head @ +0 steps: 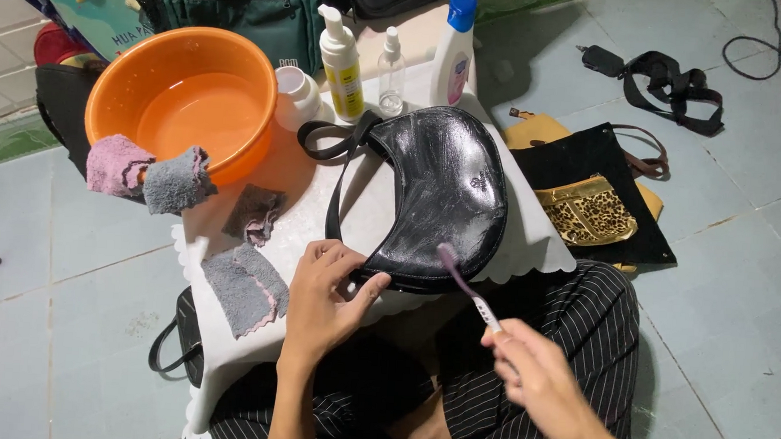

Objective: Cleaning a black leather handbag using a toothbrush, cleaning solution, and a cloth.

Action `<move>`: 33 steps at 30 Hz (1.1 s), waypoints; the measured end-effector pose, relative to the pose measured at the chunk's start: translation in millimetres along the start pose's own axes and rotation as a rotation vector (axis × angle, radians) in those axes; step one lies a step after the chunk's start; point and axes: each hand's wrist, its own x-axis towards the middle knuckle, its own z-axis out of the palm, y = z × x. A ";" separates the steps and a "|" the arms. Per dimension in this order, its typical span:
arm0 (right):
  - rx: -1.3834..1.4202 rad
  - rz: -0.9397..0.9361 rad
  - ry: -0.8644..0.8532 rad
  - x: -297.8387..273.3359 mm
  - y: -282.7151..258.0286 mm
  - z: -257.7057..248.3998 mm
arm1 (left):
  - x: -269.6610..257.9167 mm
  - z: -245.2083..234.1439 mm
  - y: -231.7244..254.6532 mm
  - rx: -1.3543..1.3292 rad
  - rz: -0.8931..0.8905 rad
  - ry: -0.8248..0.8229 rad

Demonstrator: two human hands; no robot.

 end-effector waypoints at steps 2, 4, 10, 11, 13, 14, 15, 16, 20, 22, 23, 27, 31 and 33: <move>-0.346 -0.024 0.106 0.7 -26.3 -24.4 | 0.6 3.6 0.2 -0.011 0.008 -0.010; -0.897 -0.460 0.175 -0.5 -57.4 -38.4 | -0.7 3.5 -1.9 0.006 0.006 0.012; -1.402 -0.690 -0.040 17.0 -102.6 -61.0 | -1.5 3.4 1.2 0.016 -0.029 0.005; -1.402 -0.693 -0.044 21.3 -108.6 -63.9 | -1.5 3.4 1.0 0.017 -0.032 0.009; -1.780 -0.735 0.295 29.7 -120.9 -69.6 | -1.0 3.6 0.3 0.003 0.005 0.023; -1.781 -0.738 0.293 18.5 -120.8 -60.0 | -3.3 4.9 -0.3 0.003 0.004 0.026; -1.609 -0.640 0.057 10.0 -122.9 -49.3 | -2.7 4.1 -0.8 0.001 0.004 0.028; -1.423 -0.543 -0.171 1.5 -124.8 -38.9 | -2.0 3.6 -1.5 0.000 0.005 0.029; -1.574 -0.586 0.073 24.5 -115.7 -60.7 | -4.3 4.0 0.3 -0.009 -0.001 0.010; -1.389 -0.642 -0.158 19.7 -106.4 -53.6 | -1.1 1.9 2.0 0.002 -0.020 0.008; -1.385 -0.649 -0.165 19.3 -113.7 -48.6 | -0.2 0.4 0.0 0.009 -0.023 0.014; -1.421 -0.511 0.002 23.5 -107.3 -62.3 | -2.1 4.9 -1.9 0.012 0.012 0.021; -1.348 -0.373 -0.166 3.2 -106.3 -49.9 | -1.2 5.8 -2.8 0.006 0.055 0.029; -1.480 -0.520 0.029 13.8 -110.7 -61.2 | -1.4 7.0 -3.7 0.029 0.033 0.015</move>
